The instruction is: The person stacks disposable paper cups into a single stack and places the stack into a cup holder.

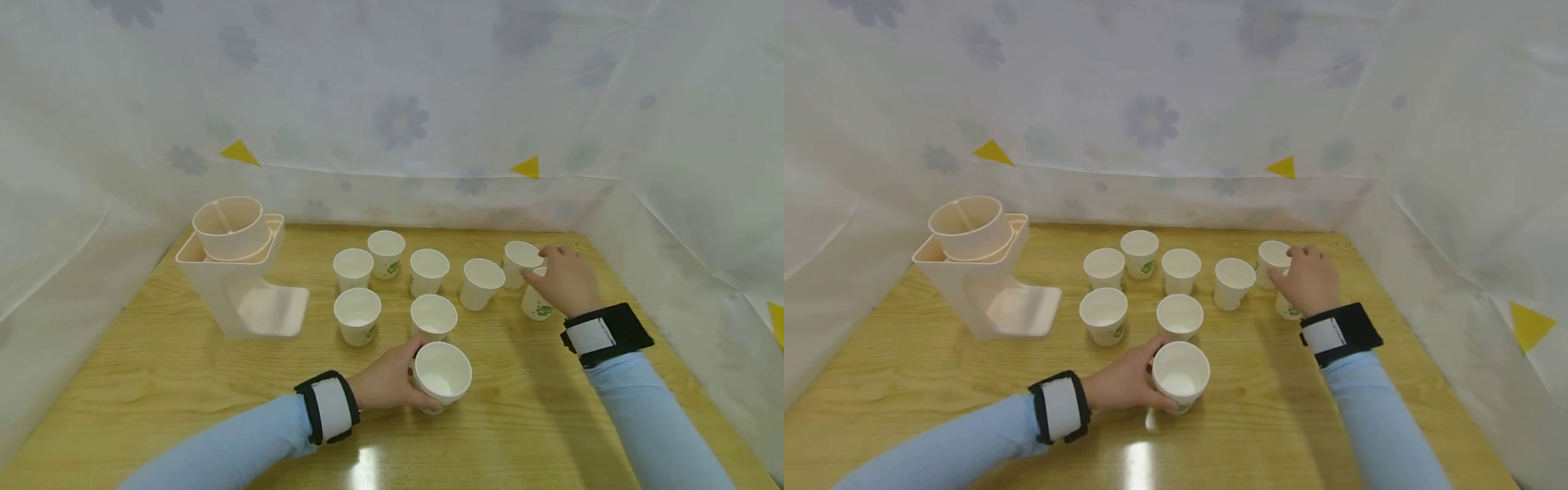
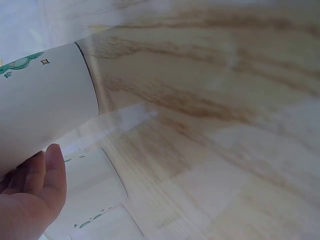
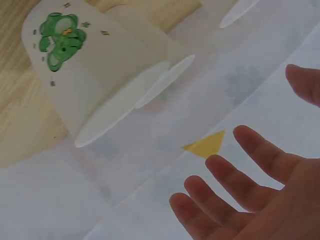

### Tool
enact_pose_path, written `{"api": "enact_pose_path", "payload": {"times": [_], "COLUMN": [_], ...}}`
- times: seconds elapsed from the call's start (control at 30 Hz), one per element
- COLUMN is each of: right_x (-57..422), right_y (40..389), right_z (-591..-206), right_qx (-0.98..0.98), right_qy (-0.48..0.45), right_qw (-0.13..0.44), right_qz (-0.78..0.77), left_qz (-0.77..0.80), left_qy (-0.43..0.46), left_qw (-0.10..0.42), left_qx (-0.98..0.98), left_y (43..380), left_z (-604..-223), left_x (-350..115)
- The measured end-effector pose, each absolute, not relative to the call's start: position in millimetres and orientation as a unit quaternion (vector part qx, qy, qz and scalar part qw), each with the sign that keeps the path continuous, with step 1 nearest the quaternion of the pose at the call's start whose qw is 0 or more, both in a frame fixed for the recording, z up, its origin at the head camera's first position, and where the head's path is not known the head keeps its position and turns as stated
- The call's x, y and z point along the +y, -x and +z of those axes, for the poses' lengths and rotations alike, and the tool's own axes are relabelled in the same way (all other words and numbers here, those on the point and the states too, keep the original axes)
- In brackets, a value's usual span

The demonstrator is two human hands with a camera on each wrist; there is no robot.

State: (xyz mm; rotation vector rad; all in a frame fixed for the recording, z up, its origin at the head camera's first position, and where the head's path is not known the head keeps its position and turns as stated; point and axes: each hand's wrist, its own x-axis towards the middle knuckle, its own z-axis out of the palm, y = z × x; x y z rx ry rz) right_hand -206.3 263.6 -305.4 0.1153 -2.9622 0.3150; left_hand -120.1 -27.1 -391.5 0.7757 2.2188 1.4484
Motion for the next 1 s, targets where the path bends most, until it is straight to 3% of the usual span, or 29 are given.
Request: {"api": "enact_pose_path", "payload": {"times": [0.47, 1.0], "right_x": [292, 297], "right_y": [228, 226], "right_z": [-332, -336], "right_qx": [-0.991, -0.993], "right_qy": [0.044, 0.024], "right_qw": [-0.051, -0.038], "right_qz": [0.112, 0.112], "left_qz": [0.511, 0.509], "left_qy": [-0.272, -0.268], "left_qw": [0.191, 0.193], "left_qx": [0.792, 0.795], "left_y": [119, 118], "left_z": [-391, -391], "left_x": [-27, -27]}}
